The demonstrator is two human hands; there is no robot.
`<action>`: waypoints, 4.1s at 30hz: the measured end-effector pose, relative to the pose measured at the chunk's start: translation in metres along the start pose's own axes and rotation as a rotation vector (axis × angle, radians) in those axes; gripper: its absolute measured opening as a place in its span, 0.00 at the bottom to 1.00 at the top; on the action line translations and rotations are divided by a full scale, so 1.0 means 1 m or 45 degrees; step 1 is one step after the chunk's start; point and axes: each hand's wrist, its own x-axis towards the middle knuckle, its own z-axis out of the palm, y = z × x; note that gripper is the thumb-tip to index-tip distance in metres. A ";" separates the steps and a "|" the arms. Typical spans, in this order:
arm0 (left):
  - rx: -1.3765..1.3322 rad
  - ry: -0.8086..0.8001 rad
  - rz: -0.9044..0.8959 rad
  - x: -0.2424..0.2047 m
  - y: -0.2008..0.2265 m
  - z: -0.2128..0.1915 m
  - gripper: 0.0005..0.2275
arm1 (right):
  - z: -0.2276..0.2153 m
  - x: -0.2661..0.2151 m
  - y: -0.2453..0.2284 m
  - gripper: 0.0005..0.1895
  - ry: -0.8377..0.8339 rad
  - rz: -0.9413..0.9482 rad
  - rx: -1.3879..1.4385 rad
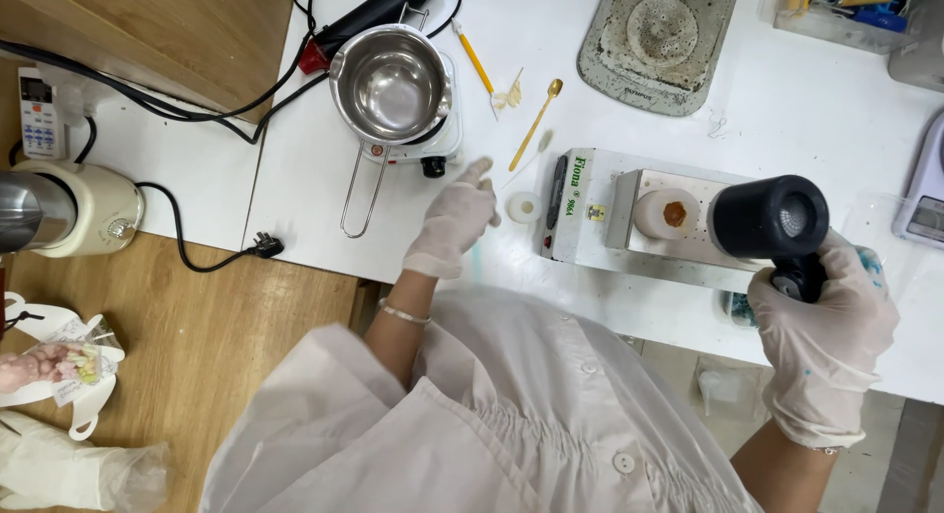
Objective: Melting wax in molds with a heat gun and decorating them with dried flowers.
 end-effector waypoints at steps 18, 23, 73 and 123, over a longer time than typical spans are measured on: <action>-1.633 0.294 0.550 -0.076 0.005 -0.149 0.12 | 0.015 -0.003 0.010 0.17 0.001 0.133 0.065; -0.742 0.014 0.037 -0.020 0.005 -0.025 0.12 | 0.018 -0.008 0.010 0.17 0.026 0.193 0.149; 0.287 0.840 0.252 0.063 -0.059 0.098 0.08 | 0.009 0.006 -0.001 0.22 -0.037 0.073 -0.001; 0.219 0.781 0.531 0.039 -0.002 -0.281 0.22 | 0.007 -0.004 -0.004 0.27 0.044 0.218 -0.084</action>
